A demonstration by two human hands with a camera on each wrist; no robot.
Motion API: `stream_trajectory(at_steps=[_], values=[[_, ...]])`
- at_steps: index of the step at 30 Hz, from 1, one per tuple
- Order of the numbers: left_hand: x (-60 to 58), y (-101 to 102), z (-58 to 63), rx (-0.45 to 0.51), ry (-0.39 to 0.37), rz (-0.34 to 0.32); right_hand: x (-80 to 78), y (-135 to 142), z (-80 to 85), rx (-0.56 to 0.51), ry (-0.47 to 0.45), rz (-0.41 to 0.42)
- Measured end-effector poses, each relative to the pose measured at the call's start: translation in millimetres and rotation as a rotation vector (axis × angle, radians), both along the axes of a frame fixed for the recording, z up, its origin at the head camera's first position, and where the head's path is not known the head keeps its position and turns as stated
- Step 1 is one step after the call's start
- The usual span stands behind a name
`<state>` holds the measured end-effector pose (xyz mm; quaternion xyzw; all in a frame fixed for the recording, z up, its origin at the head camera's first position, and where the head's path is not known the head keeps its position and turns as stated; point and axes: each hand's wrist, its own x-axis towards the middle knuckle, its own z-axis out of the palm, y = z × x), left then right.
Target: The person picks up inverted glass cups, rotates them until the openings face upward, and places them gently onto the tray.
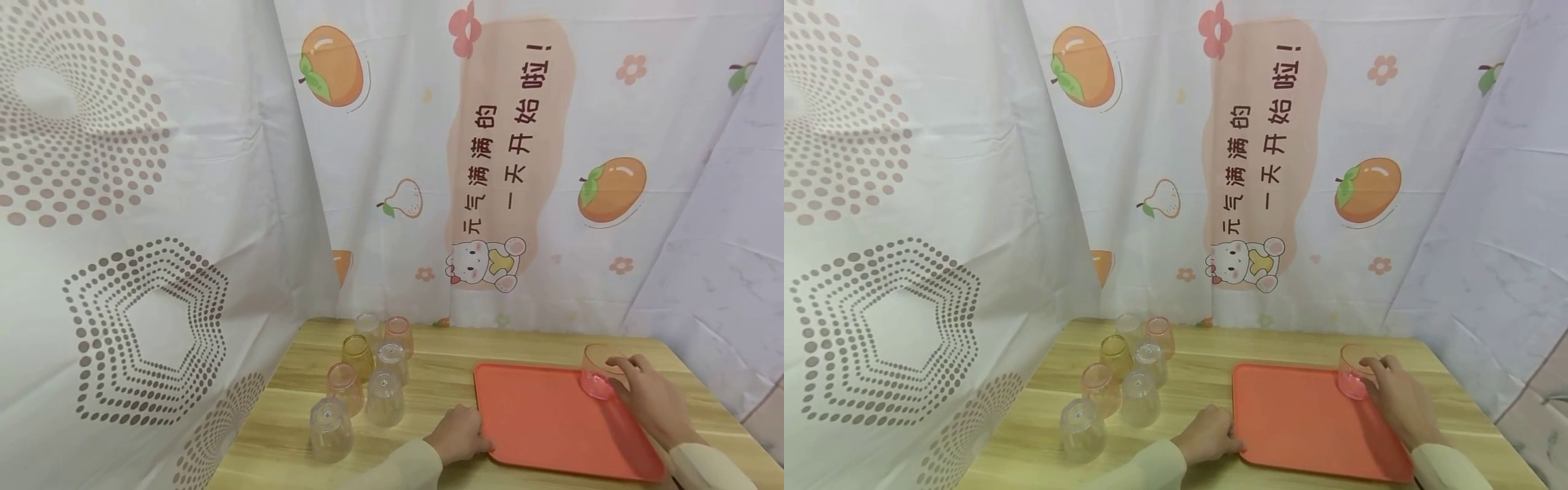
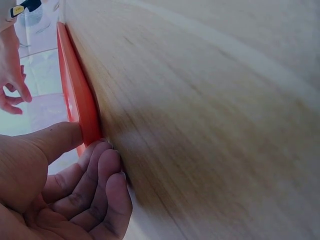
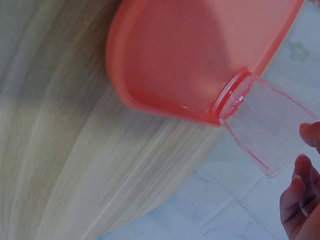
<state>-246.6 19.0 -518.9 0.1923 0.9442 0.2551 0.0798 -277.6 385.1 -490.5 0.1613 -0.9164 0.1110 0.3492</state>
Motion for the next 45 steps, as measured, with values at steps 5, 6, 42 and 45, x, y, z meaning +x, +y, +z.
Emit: stream_trajectory(at_steps=[5,6,42,45], values=[[-1.5,-2,-0.9,0.005,0.012,-0.015,4.6,-3,-0.4,0.016,0.026,0.001],[-2.1,-2,-1.4,0.002,0.02,-0.017,5.7,-5,-0.5,0.017,0.023,0.003],[-4.1,-3,-2.8,0.002,0.016,-0.052,43.3,-84,-25.5,0.087,-0.262,0.13],[-5.0,-2,-5.1,-0.017,0.022,-0.057,48.8,-92,-23.3,0.077,-0.316,0.132]])
